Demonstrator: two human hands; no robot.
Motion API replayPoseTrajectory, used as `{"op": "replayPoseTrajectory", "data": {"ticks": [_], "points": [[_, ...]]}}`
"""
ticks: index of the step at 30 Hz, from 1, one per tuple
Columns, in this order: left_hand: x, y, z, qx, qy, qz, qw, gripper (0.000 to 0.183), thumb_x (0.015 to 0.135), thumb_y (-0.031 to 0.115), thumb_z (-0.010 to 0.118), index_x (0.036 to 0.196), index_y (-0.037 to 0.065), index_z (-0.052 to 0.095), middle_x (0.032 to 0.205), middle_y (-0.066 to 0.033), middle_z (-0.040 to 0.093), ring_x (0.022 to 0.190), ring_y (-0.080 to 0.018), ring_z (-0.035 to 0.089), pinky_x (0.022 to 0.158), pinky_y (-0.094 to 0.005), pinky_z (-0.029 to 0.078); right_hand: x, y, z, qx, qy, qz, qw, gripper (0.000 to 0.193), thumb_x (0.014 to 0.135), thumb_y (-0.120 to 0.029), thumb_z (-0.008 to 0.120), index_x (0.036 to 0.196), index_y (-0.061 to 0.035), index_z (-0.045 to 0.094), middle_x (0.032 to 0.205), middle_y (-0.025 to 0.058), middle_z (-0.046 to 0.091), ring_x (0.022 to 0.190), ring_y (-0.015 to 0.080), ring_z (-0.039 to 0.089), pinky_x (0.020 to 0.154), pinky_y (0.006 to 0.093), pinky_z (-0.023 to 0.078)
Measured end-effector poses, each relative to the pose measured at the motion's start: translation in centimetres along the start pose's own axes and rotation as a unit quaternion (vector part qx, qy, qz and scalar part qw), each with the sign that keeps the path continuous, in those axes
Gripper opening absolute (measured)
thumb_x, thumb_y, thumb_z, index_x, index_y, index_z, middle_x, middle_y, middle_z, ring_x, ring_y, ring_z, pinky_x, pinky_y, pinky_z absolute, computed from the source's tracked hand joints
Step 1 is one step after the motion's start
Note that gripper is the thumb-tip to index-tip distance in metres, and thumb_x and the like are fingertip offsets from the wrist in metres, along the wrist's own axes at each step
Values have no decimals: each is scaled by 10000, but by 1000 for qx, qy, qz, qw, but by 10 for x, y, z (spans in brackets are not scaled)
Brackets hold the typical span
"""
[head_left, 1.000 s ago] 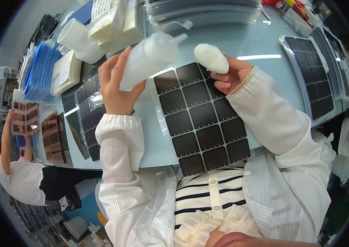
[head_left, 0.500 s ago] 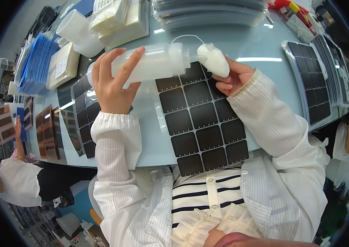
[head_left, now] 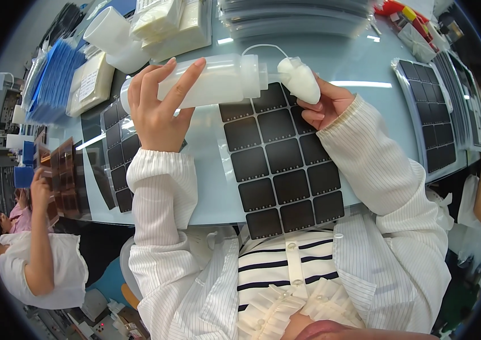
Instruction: The person is inspecting, cleaning, and organizing sheets of small electronic display panels using a swab and cleaning liquid at a factory workbench.
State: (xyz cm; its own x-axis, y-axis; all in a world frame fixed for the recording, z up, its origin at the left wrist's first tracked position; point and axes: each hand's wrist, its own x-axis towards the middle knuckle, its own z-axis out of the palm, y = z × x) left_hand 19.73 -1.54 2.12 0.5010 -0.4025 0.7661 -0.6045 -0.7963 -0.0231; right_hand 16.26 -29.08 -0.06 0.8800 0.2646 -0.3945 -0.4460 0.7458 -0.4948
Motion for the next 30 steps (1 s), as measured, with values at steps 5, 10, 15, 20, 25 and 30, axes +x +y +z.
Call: {"op": "replayPoseTrajectory", "data": {"ticks": [5,10,15,20,25,30], "points": [[2,0,-1,4,-6,-1,1000,819,440,-28,815,1152,328,623,1015,-16,573,973,-232,537,855,-377,462,1,0,1,4,-8,-3,1000,229,912,-221,559,1029,-25,543,795,50,538,541,94,345,419,206,287],[3,2,-2,-42,-38,-42,998,806,460,24,825,1183,301,602,1003,-32,578,944,-217,562,791,-353,510,-3,-4,6,-5,-40,-33,999,217,904,-215,572,1019,-32,552,800,42,541,539,94,351,421,210,288],[3,-3,11,-65,21,-109,992,749,532,137,840,1226,201,566,972,-66,588,855,-230,590,740,-354,528,-4,-6,5,-62,-35,-74,995,247,882,-222,610,1015,-22,554,781,32,538,543,86,372,433,209,299],[4,-25,15,-174,77,-315,930,729,622,276,839,1206,7,498,1037,-146,624,939,-243,626,821,-340,510,4,-8,3,-204,17,-82,975,315,847,-243,657,1031,-2,572,756,14,533,553,70,398,453,200,316],[0,-32,24,-173,82,-331,924,695,667,318,818,1166,-15,467,1095,-169,605,988,-263,612,857,-352,495,2,-4,7,-372,27,-139,917,352,831,-227,673,1085,7,604,752,8,553,586,56,438,488,200,341],[-7,-33,17,-62,-65,-284,955,645,658,287,819,1143,20,486,1056,-162,581,876,-264,615,760,-342,493,12,21,4,-513,-106,-288,802,229,797,-87,672,1015,-18,661,858,14,578,677,64,493,585,210,394]]}}
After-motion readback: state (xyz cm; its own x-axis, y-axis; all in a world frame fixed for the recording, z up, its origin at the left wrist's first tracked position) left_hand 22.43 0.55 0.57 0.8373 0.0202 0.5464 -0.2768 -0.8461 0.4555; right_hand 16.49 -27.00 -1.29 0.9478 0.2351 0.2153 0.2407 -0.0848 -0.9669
